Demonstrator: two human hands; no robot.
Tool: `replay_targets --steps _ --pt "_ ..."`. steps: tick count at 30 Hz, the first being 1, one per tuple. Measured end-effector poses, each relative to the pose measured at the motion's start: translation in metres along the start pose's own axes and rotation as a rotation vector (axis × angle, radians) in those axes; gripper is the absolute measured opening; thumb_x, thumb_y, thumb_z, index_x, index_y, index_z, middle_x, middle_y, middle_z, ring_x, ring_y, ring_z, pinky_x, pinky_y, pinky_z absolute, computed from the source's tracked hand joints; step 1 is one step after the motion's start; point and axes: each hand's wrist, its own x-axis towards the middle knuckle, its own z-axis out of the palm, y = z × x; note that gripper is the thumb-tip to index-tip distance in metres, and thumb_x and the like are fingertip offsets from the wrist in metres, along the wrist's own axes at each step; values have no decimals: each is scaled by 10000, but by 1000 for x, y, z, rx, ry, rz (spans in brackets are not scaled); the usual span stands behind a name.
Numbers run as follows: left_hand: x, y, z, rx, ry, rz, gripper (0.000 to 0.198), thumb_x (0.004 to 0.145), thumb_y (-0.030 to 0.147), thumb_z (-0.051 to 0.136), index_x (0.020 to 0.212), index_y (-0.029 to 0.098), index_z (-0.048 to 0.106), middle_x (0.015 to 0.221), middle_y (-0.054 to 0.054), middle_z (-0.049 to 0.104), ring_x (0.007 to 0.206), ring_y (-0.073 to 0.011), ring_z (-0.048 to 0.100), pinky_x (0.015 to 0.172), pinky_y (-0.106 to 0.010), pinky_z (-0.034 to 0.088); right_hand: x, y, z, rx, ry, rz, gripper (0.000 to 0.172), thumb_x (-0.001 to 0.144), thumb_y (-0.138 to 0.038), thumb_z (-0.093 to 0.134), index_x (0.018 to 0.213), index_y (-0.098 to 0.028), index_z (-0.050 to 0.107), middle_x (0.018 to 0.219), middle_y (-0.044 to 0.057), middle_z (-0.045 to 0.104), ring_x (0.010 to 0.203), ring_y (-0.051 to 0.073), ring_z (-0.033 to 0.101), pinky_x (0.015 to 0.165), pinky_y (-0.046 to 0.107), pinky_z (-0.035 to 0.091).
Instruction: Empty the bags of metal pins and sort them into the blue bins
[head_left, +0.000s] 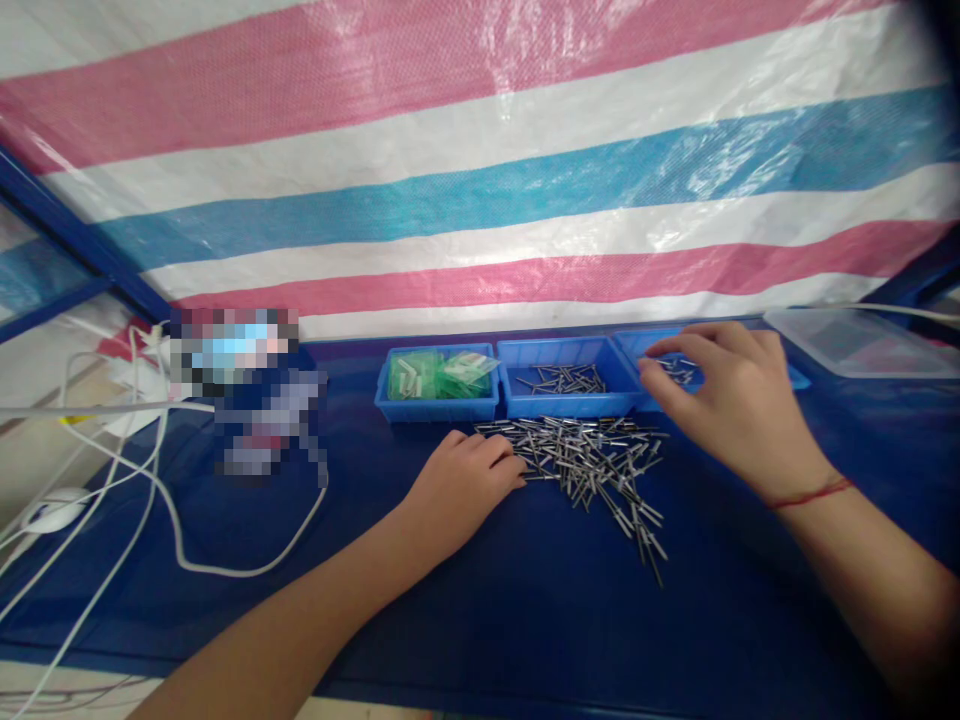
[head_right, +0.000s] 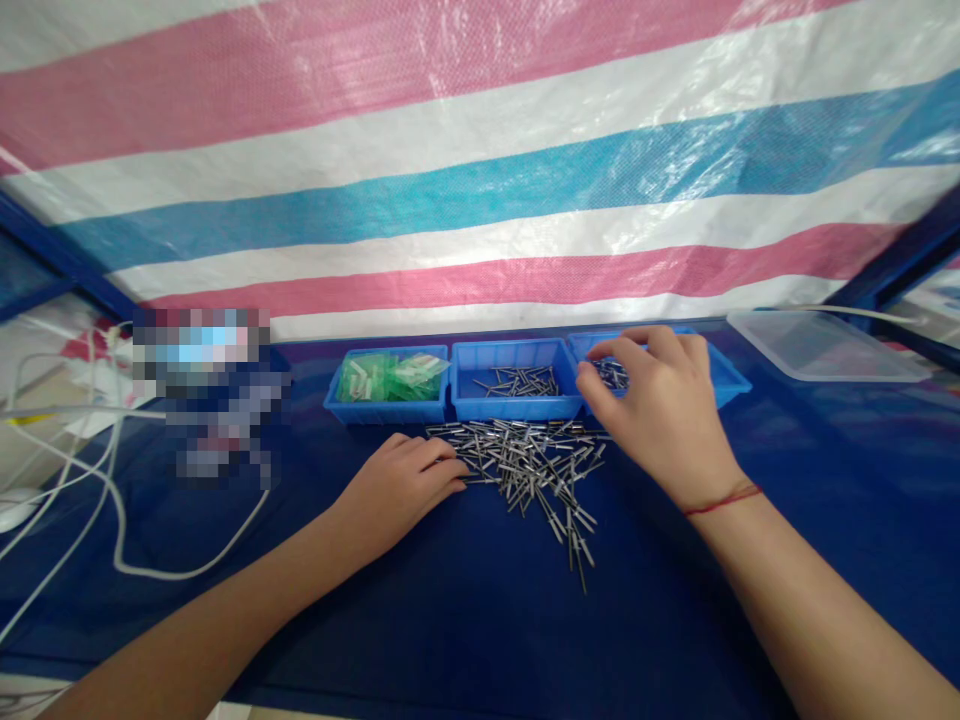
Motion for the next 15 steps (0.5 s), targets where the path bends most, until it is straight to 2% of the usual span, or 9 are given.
replay_targets --steps 2,8,11,15 --pt "1 0 1 5 -15 13 146 922 279 520 974 186 620 938 -30 613 790 -161 568 678 -306 358 -2 -20 -3 99 -10 -55 156 842 -326 558 874 -202 647 919 104 610 922 298 571 837 493 409" --pt "2 2 4 16 -59 -1 147 935 238 471 978 178 597 930 -44 607 809 -199 582 710 -330 447 -18 -68 -3 370 -207 -217 105 857 -227 547 888 -198 643 973 96 615 932 259 546 830 432 446" --pt "2 4 6 -11 -58 -14 142 935 208 460 976 163 587 937 -57 605 864 -206 584 776 -343 463 -23 -80 1 444 -294 -274 105 865 -200 536 852 -196 640 950 88 622 911 234 546 814 405 461" --pt "3 5 4 -32 -49 -50 173 946 240 442 953 159 595 948 -65 618 848 -208 580 743 -348 455 -26 -84 6 501 -373 -287 78 854 -202 556 857 -196 634 918 77 632 883 221 549 800 392 465"
